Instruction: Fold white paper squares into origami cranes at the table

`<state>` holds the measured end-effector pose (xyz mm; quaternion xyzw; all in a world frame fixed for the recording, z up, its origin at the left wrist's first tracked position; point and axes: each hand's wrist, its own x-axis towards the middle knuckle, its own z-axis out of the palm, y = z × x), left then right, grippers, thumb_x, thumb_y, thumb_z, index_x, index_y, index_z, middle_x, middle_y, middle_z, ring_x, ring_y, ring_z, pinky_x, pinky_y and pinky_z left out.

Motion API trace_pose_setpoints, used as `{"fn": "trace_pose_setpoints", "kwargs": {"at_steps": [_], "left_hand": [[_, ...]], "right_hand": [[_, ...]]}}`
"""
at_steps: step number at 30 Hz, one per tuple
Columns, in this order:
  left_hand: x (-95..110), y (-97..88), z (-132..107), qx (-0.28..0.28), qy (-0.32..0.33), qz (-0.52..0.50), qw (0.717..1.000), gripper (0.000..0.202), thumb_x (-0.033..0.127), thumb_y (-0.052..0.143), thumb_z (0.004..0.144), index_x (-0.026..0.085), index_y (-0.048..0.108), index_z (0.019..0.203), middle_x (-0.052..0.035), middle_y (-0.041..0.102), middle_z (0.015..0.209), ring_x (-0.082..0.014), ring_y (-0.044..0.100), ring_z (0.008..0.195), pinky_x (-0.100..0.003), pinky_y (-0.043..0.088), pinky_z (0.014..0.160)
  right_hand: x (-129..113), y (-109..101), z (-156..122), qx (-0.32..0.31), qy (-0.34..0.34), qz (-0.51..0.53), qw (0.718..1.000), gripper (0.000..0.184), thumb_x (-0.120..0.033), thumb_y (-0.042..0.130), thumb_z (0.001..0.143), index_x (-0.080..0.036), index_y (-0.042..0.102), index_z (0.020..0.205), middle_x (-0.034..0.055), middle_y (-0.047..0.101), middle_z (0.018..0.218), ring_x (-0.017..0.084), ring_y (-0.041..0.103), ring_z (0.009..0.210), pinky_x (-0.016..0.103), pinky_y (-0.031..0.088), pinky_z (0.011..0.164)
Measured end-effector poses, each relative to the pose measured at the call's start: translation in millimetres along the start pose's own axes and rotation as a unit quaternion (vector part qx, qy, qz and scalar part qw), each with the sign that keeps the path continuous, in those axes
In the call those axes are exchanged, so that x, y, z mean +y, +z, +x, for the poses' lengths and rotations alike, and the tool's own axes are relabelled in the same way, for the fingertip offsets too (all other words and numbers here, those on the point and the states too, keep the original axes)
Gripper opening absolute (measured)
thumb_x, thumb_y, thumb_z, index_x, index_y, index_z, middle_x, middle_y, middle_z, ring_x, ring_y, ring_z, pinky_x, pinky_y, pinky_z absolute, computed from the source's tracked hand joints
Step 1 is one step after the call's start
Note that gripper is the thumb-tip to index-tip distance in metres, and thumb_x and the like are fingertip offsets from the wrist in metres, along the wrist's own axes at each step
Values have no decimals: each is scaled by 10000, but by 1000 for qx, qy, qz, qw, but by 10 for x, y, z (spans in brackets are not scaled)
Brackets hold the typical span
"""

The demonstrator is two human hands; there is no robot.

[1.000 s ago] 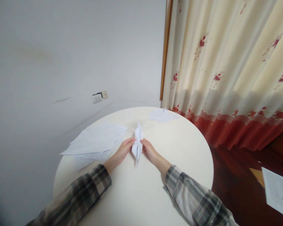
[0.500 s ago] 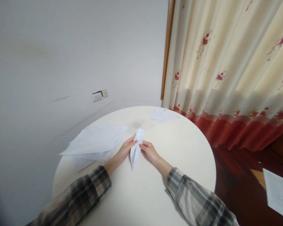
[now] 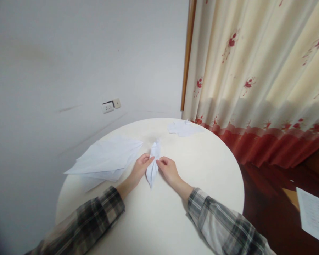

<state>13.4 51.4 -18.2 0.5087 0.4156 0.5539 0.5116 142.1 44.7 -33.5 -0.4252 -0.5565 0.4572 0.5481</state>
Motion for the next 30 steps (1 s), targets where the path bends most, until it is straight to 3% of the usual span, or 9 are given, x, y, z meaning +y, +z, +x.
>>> {"fn": "trace_pose_setpoints", "kwargs": {"at_steps": [5,10,13,16,21,27,30], "left_hand": [[15,5,-27,12,21,-5,1000,323,395,704,578,165,510,698,16,589,637,-129,558,630,-240,414,601],[35,0,-14,47,16,16,999,363,340,722,562,181,458,753,44,563,573,-119,551,550,-225,389,539],[43,3,-7,59,19,-4,998,432,339,748,525,185,431,773,32,584,660,-118,570,607,-226,406,580],[38,6,-34,14,-10,-17,1000,410,383,718,576,177,453,812,14,586,714,-117,563,643,-234,413,605],[-40,-8,-47,-75,-30,-8,997,312,454,625,682,163,517,714,5,550,654,-103,517,604,-225,388,571],[-28,-7,-37,-146,-38,-11,988,345,376,717,609,173,501,787,18,570,662,-111,536,627,-212,382,569],[64,12,-78,-161,-50,11,986,307,384,694,631,174,482,701,35,528,585,-93,492,554,-209,353,527]], "right_hand": [[27,6,15,15,-6,45,999,136,-311,641,652,-195,573,671,-21,549,628,116,470,591,262,365,601],[76,23,38,53,-4,104,993,277,-257,697,571,-213,490,749,-54,506,619,90,454,547,239,364,559],[65,28,30,66,-8,104,992,289,-261,693,570,-220,458,734,-57,500,618,89,450,539,236,361,547],[29,16,26,86,-17,107,990,265,-272,672,589,-222,444,713,-60,486,613,87,433,522,237,350,535],[7,-35,50,123,-27,76,989,220,-293,640,623,-221,441,683,-61,451,577,99,415,527,249,345,542],[21,-53,49,135,-38,71,987,191,-296,631,644,-218,469,710,-54,461,600,102,414,540,251,339,553],[-13,-69,39,165,-49,62,983,171,-288,617,658,-220,473,719,-53,452,596,106,407,550,250,338,559]]}}
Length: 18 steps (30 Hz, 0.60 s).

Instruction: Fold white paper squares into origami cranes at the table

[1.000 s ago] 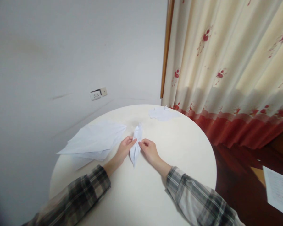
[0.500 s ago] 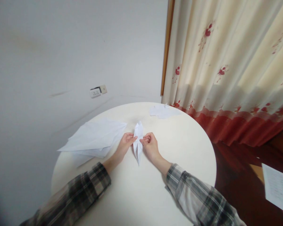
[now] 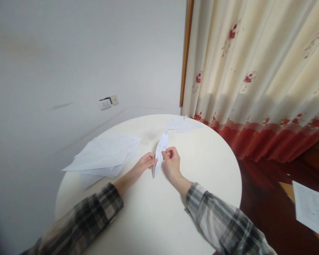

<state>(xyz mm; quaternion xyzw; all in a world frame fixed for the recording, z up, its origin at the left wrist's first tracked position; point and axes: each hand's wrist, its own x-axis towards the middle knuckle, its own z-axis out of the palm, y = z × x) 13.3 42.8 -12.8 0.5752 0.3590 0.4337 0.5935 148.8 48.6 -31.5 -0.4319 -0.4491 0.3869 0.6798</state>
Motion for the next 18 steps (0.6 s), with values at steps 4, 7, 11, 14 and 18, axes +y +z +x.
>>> {"fn": "trace_pose_setpoints", "kwargs": {"at_steps": [4,7,11,14,18], "left_hand": [[-6,22,8,-2,6,24,1000,329,419,683,623,177,461,648,51,478,536,-79,442,494,-211,322,488],[-86,21,55,5,13,28,1000,402,411,736,544,185,418,644,74,452,523,-71,431,476,-202,305,474],[-63,34,47,12,13,44,999,385,434,702,579,187,409,612,69,441,513,-73,420,469,-207,297,468],[30,47,-7,14,6,58,998,326,440,649,636,180,454,615,59,448,509,-81,421,464,-216,303,467],[57,32,-30,18,2,70,997,290,435,619,665,166,514,633,48,471,516,-84,429,457,-221,302,462]], "right_hand": [[-53,-16,3,27,-11,-13,1000,162,-305,600,673,-223,472,727,-43,460,605,118,424,582,251,347,566],[-78,-11,-7,25,-20,-16,999,163,-313,597,677,-223,473,732,-43,463,607,118,424,582,251,350,568],[-94,-2,-21,11,-24,-21,999,163,-316,597,675,-224,471,723,-49,454,595,114,412,563,251,343,563],[-88,-6,-15,13,-15,-9,1000,170,-316,598,671,-225,464,723,-52,446,588,112,409,560,250,342,561],[-54,-16,4,27,-4,6,1000,177,-316,597,665,-225,456,717,-56,439,578,112,417,554,251,346,557]]}}
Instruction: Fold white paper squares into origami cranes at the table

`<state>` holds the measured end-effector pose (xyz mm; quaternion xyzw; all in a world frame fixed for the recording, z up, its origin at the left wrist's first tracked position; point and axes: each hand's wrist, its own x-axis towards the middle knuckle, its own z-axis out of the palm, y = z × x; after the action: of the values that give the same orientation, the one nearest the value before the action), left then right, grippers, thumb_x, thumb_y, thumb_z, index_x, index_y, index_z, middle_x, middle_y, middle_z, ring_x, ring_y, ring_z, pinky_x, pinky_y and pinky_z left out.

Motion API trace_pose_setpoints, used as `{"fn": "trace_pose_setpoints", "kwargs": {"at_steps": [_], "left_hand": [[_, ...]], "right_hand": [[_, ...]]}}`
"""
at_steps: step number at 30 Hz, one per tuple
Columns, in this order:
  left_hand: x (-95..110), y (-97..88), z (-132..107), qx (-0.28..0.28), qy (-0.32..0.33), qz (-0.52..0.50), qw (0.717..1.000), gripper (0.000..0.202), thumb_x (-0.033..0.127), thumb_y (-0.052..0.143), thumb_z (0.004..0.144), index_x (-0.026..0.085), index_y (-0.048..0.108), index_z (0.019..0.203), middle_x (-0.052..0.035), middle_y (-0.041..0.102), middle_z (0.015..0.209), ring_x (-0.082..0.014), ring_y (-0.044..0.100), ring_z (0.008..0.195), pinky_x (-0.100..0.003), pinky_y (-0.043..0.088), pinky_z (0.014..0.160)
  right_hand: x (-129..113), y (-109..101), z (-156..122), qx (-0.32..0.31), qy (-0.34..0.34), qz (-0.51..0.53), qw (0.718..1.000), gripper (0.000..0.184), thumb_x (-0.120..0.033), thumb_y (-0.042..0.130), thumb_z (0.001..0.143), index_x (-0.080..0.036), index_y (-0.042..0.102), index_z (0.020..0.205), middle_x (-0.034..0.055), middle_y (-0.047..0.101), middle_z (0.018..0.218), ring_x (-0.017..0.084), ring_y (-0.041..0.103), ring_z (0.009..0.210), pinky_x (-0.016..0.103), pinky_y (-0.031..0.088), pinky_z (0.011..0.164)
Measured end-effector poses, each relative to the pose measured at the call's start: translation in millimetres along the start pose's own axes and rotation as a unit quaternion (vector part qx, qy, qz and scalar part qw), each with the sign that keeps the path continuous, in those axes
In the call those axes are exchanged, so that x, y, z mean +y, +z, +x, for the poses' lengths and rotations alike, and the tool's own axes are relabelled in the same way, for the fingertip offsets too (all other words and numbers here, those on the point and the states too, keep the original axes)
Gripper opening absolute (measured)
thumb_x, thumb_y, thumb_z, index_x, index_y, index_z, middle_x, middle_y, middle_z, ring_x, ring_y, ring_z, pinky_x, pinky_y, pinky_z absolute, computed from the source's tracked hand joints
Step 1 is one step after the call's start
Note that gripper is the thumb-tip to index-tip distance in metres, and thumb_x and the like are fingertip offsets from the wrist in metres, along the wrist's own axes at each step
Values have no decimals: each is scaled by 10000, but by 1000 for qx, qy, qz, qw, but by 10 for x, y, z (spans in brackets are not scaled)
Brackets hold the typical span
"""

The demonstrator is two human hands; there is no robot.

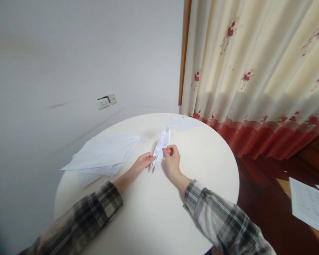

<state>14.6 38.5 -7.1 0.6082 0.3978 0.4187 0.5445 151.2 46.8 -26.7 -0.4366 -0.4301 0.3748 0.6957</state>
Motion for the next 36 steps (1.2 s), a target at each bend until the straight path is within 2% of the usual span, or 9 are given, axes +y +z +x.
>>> {"fn": "trace_pose_setpoints", "kwargs": {"at_steps": [8,13,17,22,29,32,36], "left_hand": [[-173,-11,108,-19,-4,-44,999,380,420,719,538,177,460,673,52,529,542,-79,479,489,-203,316,476],[-137,-23,87,-35,-9,-9,999,332,435,651,622,174,453,675,61,512,498,-62,434,440,-200,284,458],[-142,-43,84,-33,-17,-5,999,352,477,616,643,170,453,701,81,469,482,-55,399,413,-201,273,442],[-171,-51,98,-1,-4,-9,1000,369,497,605,650,172,442,719,80,461,485,-57,393,424,-202,259,448],[-152,-65,68,-25,-12,-15,999,368,525,537,724,166,463,760,31,543,580,-77,485,505,-212,320,499],[-203,-87,91,-39,-28,-32,998,349,499,560,720,165,470,771,23,561,642,-67,495,516,-209,331,506],[-335,-130,172,-48,-21,-36,998,317,440,616,680,169,476,769,46,536,595,-55,471,484,-200,314,490]], "right_hand": [[-4,-11,6,32,16,5,999,183,-314,591,668,-225,444,730,-54,479,594,111,459,540,251,362,545],[-27,-16,18,46,23,14,999,215,-334,597,656,-221,433,739,-70,478,583,98,462,520,239,371,529],[-22,13,14,17,52,40,998,289,-325,633,624,-215,436,804,-83,502,566,99,494,512,241,406,537],[-13,45,-7,-33,94,64,993,416,-257,671,570,-217,436,911,-84,532,551,113,536,527,255,442,563],[-28,-17,26,47,71,46,995,379,-242,648,572,-220,427,879,-72,532,644,99,522,552,249,437,565],[-47,-31,29,58,60,45,996,373,-245,635,586,-219,421,890,-61,536,680,101,527,572,257,443,579],[-45,-31,15,61,44,32,997,372,-244,626,593,-216,423,904,-51,532,703,106,532,596,261,445,589]]}}
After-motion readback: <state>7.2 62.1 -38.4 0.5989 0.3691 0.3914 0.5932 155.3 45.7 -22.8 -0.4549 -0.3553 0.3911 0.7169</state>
